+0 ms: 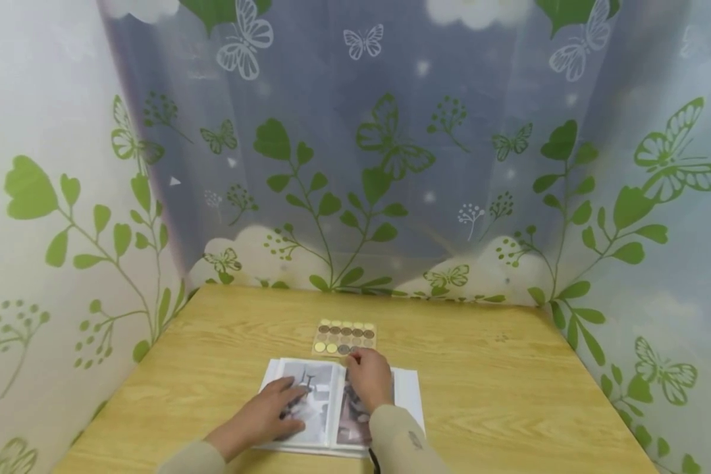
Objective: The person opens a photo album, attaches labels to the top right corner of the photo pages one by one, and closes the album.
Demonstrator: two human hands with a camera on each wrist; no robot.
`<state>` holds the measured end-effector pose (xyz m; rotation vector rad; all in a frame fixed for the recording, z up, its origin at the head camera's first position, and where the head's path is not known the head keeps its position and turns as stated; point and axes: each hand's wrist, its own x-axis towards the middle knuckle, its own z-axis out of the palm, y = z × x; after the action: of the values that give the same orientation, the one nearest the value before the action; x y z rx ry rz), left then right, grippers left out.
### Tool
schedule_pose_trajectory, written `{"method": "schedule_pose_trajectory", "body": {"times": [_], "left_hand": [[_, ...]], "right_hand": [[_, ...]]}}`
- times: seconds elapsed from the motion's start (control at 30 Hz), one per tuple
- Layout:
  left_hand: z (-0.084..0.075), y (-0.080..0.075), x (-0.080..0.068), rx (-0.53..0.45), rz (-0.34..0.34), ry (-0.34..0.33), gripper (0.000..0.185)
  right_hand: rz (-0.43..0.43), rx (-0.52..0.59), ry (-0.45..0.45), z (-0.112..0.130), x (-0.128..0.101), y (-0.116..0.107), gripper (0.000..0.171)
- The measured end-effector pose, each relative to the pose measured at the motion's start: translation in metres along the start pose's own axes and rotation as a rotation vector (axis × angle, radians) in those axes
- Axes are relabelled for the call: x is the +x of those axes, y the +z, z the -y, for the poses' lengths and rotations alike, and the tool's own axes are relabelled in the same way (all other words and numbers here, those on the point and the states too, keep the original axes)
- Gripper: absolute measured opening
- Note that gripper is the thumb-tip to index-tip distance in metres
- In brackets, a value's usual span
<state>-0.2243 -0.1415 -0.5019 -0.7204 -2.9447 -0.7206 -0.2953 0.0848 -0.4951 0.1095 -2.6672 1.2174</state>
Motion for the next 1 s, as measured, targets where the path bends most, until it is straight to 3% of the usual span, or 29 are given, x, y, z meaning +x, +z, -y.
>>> {"method": "schedule_pose_trajectory", "body": {"times": [0.37, 0.63, 1.0], "left_hand": [[0.001, -0.001, 0.002, 0.031, 0.016, 0.001, 0.062], [-0.002, -0.003, -0.001, 0.032, 0.023, -0.003, 0.061], [-0.002, -0.003, -0.001, 0.055, 0.014, 0.001, 0.062]], "right_hand": [[0.011, -0.088, -0.111, 0.002, 0.011, 0.013, 0.010], [0.062, -0.090, -0.074, 0.004, 0.013, 0.018, 0.012], [-0.008, -0.156, -0.166, 0.006, 0.014, 0.027, 0.008]]}}
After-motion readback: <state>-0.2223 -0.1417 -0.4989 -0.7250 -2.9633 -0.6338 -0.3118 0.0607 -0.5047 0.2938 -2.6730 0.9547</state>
